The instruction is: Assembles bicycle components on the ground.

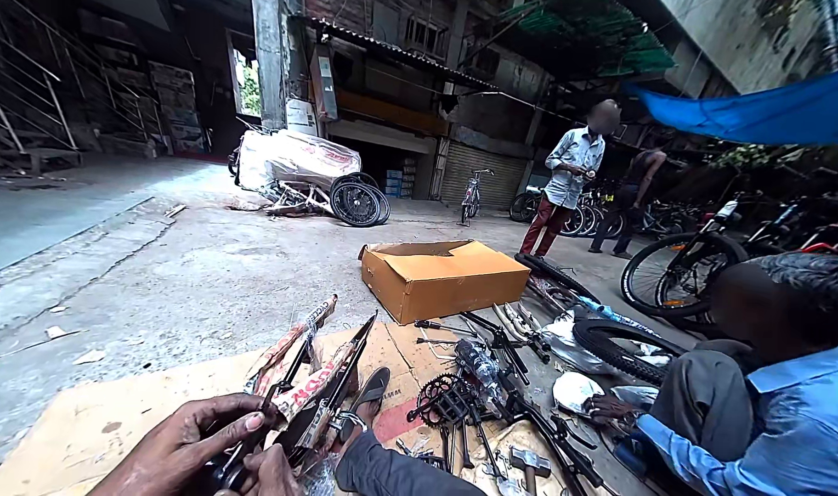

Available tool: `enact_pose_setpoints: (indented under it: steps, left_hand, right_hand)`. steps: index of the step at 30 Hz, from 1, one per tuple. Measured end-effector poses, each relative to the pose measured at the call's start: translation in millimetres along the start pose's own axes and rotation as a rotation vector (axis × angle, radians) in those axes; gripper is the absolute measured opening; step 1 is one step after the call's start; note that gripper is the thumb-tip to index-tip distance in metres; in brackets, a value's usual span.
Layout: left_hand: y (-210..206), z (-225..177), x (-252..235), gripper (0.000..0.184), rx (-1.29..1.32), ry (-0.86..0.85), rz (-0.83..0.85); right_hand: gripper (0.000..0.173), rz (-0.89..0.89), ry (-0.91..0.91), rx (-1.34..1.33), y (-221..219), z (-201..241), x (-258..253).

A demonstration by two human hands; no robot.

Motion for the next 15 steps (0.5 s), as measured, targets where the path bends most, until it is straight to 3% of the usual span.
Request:
enact_pose_setpoints:
  steps: [3, 5, 7, 10, 12, 13, 15]
  left_hand:
    - [2.6, -1.5, 0.1, 0.041, 0.063, -0.002, 0.013]
    - [1.4, -1.6, 0.8, 0.041, 0.066, -0.005, 0.010]
    - [-0.7, -4.0, -0.3, 0.040, 0.043, -0.021, 0.011]
    - [-3.3, -4.9, -0.7, 0.037, 0.019, -0.004, -0.004]
    - [-3.1, -2.7, 0.1, 0.040, 0.017, 0.011, -0.020]
    - [-2.1, -1.2, 0.5, 0.041, 0.019, 0.011, -0.027]
    - [0.2, 0.1, 0.6, 0.041, 0.031, 0.005, -0.031]
  right_hand:
    - [0.025, -0.059, 0.394, 0.207, 1.0, 5.5, -2.4]
    - [0.019, -0.056, 0.553, 0.242, 3.7, 1.8, -1.1]
    - [0.022, -0.016, 0.467, 0.124, 6.1, -3.0, -1.2]
    - [0.047, 0.034, 0.049, -0.118, 5.6, -7.5, 1.7]
    - [0.043, 0.072, -0.134, -0.151, 1.7, -9.4, 1.6]
    - [0.039, 0.077, -0.113, -0.099, 2.2, -5.5, 0.7]
    - [0.027, 0.052, 0.153, 0.087, 6.0, 6.1, 0.1]
Point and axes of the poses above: each hand's wrist, its own x-axis away from the middle knuckle, its own y-axis out of the back of the hand, z = x × y, the point moved 7 cm from there along -x, towards the middle knuckle, and after that the axes turned 5 degrees about y, right-handed, at the moved point
